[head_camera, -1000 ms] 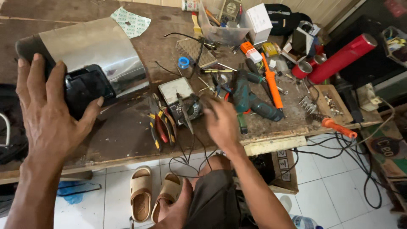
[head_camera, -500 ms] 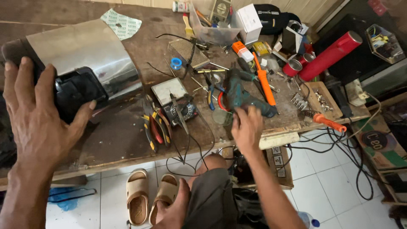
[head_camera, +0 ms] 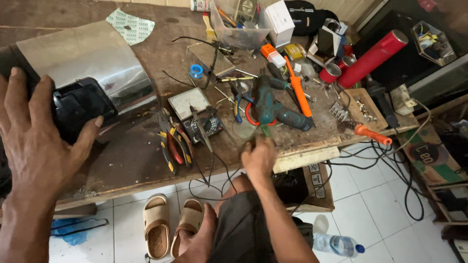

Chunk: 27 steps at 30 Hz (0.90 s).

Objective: The person works on a disassembled electric kettle on a wooden workbench. They use a power drill to remove screws from the base, then switch to a manual screwdriver to continue unscrewing and prying the casing apart. The person manipulates the kettle's internal components and casing throughout the process.

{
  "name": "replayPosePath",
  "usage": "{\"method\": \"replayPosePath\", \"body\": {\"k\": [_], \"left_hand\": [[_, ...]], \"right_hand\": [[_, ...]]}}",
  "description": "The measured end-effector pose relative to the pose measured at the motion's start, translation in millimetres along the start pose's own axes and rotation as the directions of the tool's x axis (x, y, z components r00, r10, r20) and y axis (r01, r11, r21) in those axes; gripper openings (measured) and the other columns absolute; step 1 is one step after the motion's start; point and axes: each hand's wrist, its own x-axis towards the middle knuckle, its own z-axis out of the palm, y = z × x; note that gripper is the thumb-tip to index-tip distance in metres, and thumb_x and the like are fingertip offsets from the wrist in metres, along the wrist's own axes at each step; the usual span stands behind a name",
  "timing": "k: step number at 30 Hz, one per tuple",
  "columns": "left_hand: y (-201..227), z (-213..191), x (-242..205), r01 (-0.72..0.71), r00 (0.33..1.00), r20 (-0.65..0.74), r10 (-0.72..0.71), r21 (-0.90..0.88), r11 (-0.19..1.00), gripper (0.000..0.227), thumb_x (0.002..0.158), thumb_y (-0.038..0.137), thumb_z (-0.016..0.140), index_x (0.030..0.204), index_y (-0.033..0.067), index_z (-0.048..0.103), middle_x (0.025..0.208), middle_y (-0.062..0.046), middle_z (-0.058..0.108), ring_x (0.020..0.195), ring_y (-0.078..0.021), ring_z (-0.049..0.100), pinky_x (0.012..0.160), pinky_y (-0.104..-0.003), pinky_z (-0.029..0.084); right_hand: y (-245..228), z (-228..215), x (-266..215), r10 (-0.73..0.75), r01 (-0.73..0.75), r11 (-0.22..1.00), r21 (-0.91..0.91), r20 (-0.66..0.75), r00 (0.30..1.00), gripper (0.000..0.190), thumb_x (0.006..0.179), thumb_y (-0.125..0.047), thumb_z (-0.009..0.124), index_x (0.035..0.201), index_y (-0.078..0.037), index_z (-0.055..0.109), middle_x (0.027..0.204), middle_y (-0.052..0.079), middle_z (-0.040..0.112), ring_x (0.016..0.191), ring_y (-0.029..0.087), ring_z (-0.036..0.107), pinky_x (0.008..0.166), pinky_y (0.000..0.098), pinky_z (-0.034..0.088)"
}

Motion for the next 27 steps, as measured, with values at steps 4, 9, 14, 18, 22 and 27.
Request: {"method": "replayPosePath", "body": {"k": [4, 9, 14, 18, 22, 27], "left_hand": [[-2.9, 1.2, -1.1, -0.016, 1.0, 0.0, 0.016, 0.021, 1.0, 0.084, 0.109, 0.028, 0.091, 0.167, -0.0255, 0.062, 0.177, -0.048, 0.038, 0.163, -0.0669, 0.032, 0.129, -0.081, 0.035], [2.5, -2.5, 0.9, 0.067, 0.997, 0.038, -0.066, -0.037, 0.997, 0.085, 0.109, 0.039, 0.08, 0.166, -0.0209, 0.057, 0.178, -0.048, 0.033, 0.166, -0.0587, 0.019, 0.133, -0.076, 0.021], [0.3, 9.4, 1.2, 0.191, 0.979, 0.069, -0.191, 0.013, 0.982, 0.092, 0.098, 0.045, 0.088, 0.169, -0.0016, 0.052, 0.182, -0.03, 0.028, 0.168, -0.0523, 0.02, 0.129, -0.077, 0.023], [1.6, 10.2, 6.8, 0.26, 0.944, 0.187, -0.271, 0.08, 0.962, 0.1, 0.098, 0.059, 0.081, 0.177, 0.0133, 0.038, 0.187, -0.017, 0.016, 0.172, -0.0397, 0.009, 0.129, -0.082, 0.017], [4.3, 12.5, 4.0, 0.243, 0.957, 0.148, -0.248, 0.052, 0.969, 0.096, 0.1, 0.055, 0.083, 0.174, 0.0123, 0.04, 0.186, -0.016, 0.019, 0.172, -0.0385, 0.01, 0.126, -0.085, 0.024], [0.1, 12.5, 4.0, 0.206, 0.965, 0.15, -0.213, 0.06, 0.977, 0.112, 0.088, 0.052, 0.095, 0.176, 0.015, 0.038, 0.186, -0.015, 0.02, 0.173, -0.0391, 0.012, 0.124, -0.085, 0.026]], "right_hand": [[-12.8, -4.1, -7.6, -0.224, 0.231, 0.968, 0.093, -0.078, 0.971, 0.042, 0.092, -0.013, 0.073, 0.132, -0.008, 0.082, 0.098, 0.019, 0.067, 0.094, 0.047, 0.067, 0.076, 0.0606, 0.053], [24.0, 12.7, 17.8, -0.126, 0.124, 0.992, -0.031, -0.091, 0.988, 0.033, 0.097, -0.03, 0.08, 0.12, -0.007, 0.072, 0.12, 0.026, 0.07, 0.115, 0.053, 0.065, 0.091, 0.0672, 0.052], [45.6, 14.2, 43.9, -0.048, 0.065, 0.987, -0.148, 0.118, 0.992, 0.037, 0.089, -0.025, 0.075, 0.122, -0.008, 0.075, 0.109, 0.024, 0.078, 0.1, 0.052, 0.075, 0.085, 0.0605, 0.059], [68.6, -0.3, 50.1, -0.065, 0.115, 0.964, -0.239, 0.209, 0.976, 0.04, 0.093, -0.031, 0.068, 0.088, 0.007, 0.079, 0.088, 0.032, 0.076, 0.091, 0.055, 0.074, 0.083, 0.0626, 0.056], [31.0, -55.0, 36.0, 0.053, -0.024, 0.996, -0.091, 0.331, 0.942, 0.044, 0.086, -0.036, 0.079, 0.116, -0.003, 0.079, 0.115, 0.024, 0.082, 0.112, 0.053, 0.073, 0.091, 0.0602, 0.054], [21.7, -70.3, 26.7, 0.131, -0.095, 0.989, -0.117, 0.359, 0.924, 0.033, 0.088, -0.032, 0.077, 0.108, -0.007, 0.082, 0.103, 0.019, 0.085, 0.101, 0.048, 0.077, 0.09, 0.057, 0.056]]}}
